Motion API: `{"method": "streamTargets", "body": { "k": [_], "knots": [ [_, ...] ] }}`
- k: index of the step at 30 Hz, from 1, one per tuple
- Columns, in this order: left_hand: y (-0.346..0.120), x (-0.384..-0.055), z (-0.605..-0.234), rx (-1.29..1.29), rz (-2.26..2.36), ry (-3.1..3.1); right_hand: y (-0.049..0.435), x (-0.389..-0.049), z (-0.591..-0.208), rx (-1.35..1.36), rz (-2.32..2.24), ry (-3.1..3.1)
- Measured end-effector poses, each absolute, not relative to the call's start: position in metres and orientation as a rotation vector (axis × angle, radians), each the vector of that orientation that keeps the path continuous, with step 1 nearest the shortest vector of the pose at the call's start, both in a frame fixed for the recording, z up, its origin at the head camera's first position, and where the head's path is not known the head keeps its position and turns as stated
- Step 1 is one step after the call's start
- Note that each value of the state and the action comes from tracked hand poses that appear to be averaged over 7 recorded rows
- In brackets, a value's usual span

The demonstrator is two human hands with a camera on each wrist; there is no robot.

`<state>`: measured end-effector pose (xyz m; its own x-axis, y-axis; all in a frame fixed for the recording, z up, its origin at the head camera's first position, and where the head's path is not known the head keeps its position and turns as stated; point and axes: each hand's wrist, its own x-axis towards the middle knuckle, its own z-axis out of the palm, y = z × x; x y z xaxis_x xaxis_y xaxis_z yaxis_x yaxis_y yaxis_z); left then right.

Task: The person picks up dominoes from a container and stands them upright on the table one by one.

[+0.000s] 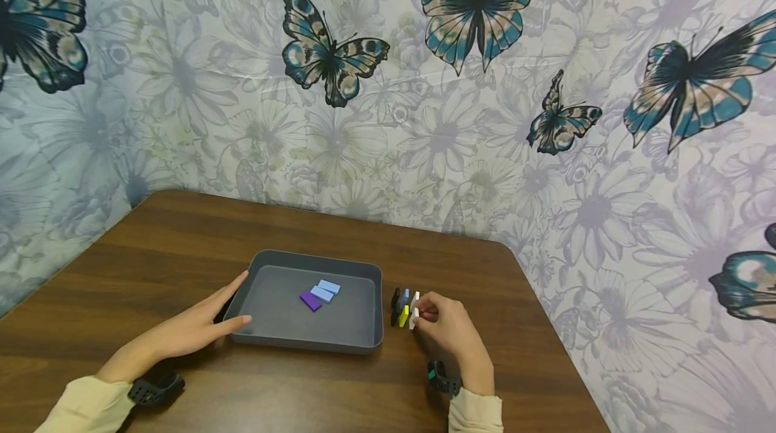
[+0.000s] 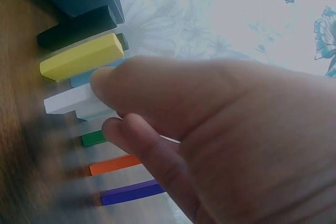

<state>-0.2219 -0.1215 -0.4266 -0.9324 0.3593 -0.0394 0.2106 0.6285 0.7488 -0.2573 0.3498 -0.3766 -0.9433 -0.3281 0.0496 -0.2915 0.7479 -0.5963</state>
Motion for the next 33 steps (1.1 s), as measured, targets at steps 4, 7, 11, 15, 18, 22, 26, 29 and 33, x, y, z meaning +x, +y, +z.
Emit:
{"method": "streamTargets", "body": {
  "k": [4, 7, 11, 15, 18, 22, 26, 29, 33],
  "knots": [
    [-0.121, -0.222, -0.426, 0.469, 1.192, 2.662, 0.35, -0.258, -0.375, -0.518, -0.971, 2.889],
    [-0.121, -0.221, -0.425, 0.475, 1.199, 2.659, 0.35, -0.258, -0.374, -0.525, -0.997, 2.889],
    [-0.121, -0.222, -0.425, 0.488, 1.206, 2.662, 0.35, -0.257, -0.374, -0.527, -1.027, 2.894],
    [-0.121, -0.222, -0.426, 0.486, 1.208, 2.658, 0.35, -0.258, -0.373, -0.529, -1.035, 2.907],
    [-0.121, -0.221, -0.426, 0.477, 1.205, 2.653, 0.35, -0.257, -0.371, -0.546, -1.032, 2.928],
    [-0.121, -0.221, -0.427, 0.468, 1.204, 2.646, 0.348, -0.256, -0.367, -0.567, -1.044, 2.96],
    [-0.121, -0.22, -0.426, 0.468, 1.206, 2.652, 0.345, -0.255, -0.365, -0.594, -1.072, 2.993],
    [-0.121, -0.22, -0.426, 0.472, 1.208, 2.652, 0.345, -0.255, -0.365, -0.603, -1.108, 3.011],
    [-0.121, -0.221, -0.426, 0.482, 1.222, 2.639, 0.344, -0.256, -0.365, -0.584, -1.146, 3.028]
  ]
}}
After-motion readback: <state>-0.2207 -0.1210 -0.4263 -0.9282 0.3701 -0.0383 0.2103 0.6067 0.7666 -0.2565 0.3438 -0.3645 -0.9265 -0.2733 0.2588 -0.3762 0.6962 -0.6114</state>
